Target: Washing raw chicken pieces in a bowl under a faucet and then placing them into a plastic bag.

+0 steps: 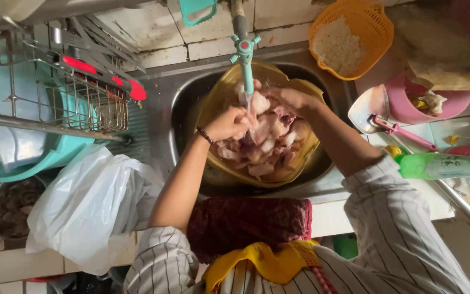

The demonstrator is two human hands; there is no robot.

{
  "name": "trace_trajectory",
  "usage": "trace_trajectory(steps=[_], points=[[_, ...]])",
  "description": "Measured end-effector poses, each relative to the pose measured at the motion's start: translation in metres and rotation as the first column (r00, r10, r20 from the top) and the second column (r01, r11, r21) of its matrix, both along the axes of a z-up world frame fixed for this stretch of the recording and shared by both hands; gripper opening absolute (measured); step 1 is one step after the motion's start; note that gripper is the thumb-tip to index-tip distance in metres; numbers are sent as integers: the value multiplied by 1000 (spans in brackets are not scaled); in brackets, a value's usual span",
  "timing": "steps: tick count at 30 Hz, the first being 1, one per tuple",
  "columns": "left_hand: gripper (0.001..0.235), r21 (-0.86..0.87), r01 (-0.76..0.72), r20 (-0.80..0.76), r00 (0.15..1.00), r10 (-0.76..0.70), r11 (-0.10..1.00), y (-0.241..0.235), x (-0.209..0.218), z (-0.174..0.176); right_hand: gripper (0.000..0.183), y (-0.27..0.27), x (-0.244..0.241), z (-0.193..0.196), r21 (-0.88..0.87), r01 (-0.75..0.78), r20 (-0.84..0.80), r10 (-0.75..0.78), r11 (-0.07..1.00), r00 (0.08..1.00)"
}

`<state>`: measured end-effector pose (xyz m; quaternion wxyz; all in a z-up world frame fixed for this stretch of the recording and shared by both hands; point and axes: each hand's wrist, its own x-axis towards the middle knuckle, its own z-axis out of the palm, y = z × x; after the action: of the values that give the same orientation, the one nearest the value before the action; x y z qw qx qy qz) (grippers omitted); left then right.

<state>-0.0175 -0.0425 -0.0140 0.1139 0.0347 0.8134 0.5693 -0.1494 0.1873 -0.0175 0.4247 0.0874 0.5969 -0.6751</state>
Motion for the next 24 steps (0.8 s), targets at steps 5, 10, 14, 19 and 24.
trace_trajectory(steps=[5,10,14,19,24], points=[[37,175,-107,112,990,88,979,-35,60,-18,54,62,50,104,352,-514,-357,620,782,699],[64,177,-754,651,572,499,633,-2,44,-47,43,77,30,-22,88,122,76,-129,989,989],[50,-485,-370,418,697,582,792,15,18,10,80,41,-17,-199,-250,-184,-145,151,951,978],[45,-138,-530,493,696,522,837,23,-25,-108,54,13,11,-99,-163,-155,-212,119,974,970],[41,-195,-545,311,754,579,815,54,-41,-133,34,-14,50,-2,-57,-112,-245,95,992,965]])
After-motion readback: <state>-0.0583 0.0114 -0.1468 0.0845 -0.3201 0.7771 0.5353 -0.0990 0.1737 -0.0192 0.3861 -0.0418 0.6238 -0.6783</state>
